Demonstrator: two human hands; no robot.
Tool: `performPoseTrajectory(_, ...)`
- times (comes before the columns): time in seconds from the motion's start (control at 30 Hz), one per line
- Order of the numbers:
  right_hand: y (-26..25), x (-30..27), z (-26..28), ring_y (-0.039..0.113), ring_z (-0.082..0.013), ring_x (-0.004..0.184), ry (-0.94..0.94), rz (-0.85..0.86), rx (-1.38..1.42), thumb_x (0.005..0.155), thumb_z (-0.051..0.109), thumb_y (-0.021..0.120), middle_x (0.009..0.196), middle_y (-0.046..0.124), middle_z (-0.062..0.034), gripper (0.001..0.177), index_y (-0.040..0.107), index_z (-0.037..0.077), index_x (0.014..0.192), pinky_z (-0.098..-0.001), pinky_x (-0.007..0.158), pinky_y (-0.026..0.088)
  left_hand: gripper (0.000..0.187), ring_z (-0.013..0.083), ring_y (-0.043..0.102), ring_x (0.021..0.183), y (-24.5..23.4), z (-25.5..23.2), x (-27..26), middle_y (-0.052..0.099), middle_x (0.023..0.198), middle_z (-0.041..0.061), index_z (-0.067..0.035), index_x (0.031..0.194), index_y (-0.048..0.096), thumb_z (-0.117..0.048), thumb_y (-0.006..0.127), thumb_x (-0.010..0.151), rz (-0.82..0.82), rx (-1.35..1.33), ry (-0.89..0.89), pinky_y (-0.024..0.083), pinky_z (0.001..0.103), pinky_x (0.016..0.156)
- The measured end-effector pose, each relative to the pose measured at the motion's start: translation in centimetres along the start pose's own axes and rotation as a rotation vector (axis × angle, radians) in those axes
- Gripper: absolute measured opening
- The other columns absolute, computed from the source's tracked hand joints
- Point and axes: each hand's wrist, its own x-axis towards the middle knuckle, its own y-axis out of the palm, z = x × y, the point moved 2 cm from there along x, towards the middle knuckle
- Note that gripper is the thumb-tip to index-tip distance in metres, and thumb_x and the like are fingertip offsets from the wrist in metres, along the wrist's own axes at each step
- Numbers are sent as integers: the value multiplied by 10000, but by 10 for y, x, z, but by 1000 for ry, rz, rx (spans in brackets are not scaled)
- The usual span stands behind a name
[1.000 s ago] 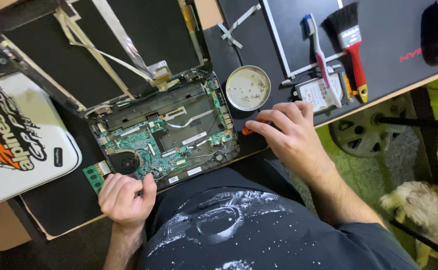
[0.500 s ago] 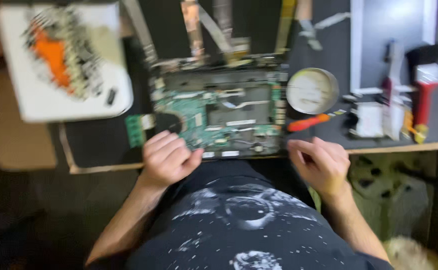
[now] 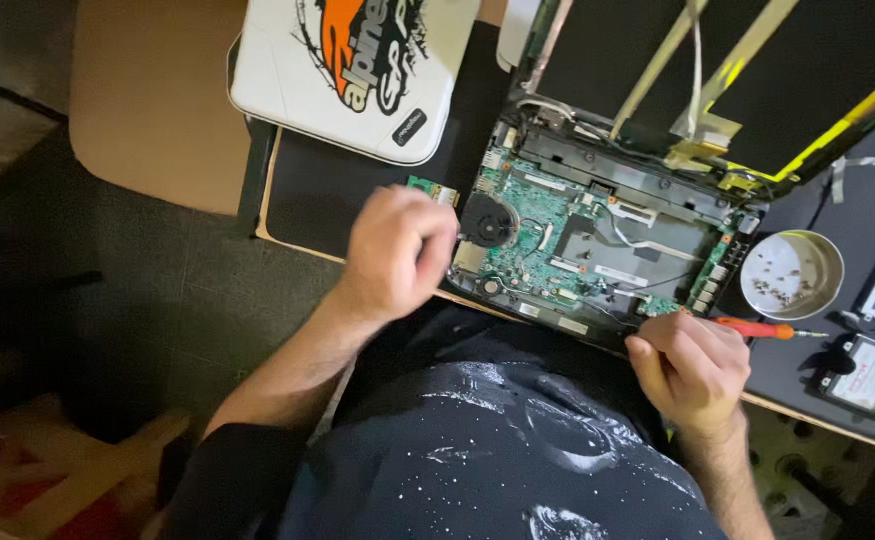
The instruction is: The person uses a screwdriver to remove screws from the internal components of a disassembled laptop. They then use their hands to disconnect a ribbon cable and remove a small circuit board from the motherboard.
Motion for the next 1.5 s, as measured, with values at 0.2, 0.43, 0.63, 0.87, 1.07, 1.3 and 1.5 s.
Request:
performPoseTrajectory(0.2,20,-8,-13,569,-253,601,-24,-24,-9,1150,8,801,773,698,-131,324,671,-18,854,-379,575,467,574,296,687,1345,-23,17,2,862,1405,59,-60,1580,728,-212,999,1098,211,426,-76,586,541,1107)
performPoseTrajectory(0.43,19,-11,-14,586,-273,598,40,-97,-3,1185,41,732,743,675,-146,413,612,-19,795,-394,593,436,521,279,687,1237,-18,14,10,896,1380,-2,-125,1544,738,-176,991,1090,261,462,10,533,477,1021)
performPoseTrajectory(0.63,22,-35,-44,590,-398,515,16,-146,81,1175,132,862,694,665,-142,423,704,52,791,-493,513,517,443,335,755,1164,-6,29,5,799,1238,77,-117,1486,767,-214,963,1100,113,365,95,580,481,931)
performPoseTrajectory(0.87,23,-35,-44,616,-407,520,8,-160,101,1176,142,849,706,683,-148,403,721,52,805,-493,512,532,477,337,765,1204,-9,21,7,815,1293,82,-111,1541,784,-141,958,1097,123,305,67,570,493,972)
performPoseTrajectory(1.07,25,-21,-34,617,-389,500,-21,-177,99,1178,162,827,701,685,-137,381,738,69,820,-488,504,535,300,350,780,1172,-13,8,15,862,1303,75,-100,1466,841,-62,809,1170,67,276,113,583,506,1007)
performPoseTrajectory(1.3,20,-1,-14,632,-334,500,-45,-238,211,1125,119,843,722,684,-97,195,811,64,940,-460,517,575,124,324,761,877,29,-18,11,809,1015,54,-128,1077,916,-234,933,1138,19,114,315,642,495,864)
performPoseTrajectory(1.5,17,-28,-19,620,-346,450,62,-301,254,1081,59,831,635,600,-45,150,830,80,932,-441,473,564,116,309,669,614,52,-34,-1,700,806,79,-89,1022,886,-134,964,1094,93,42,396,622,464,653)
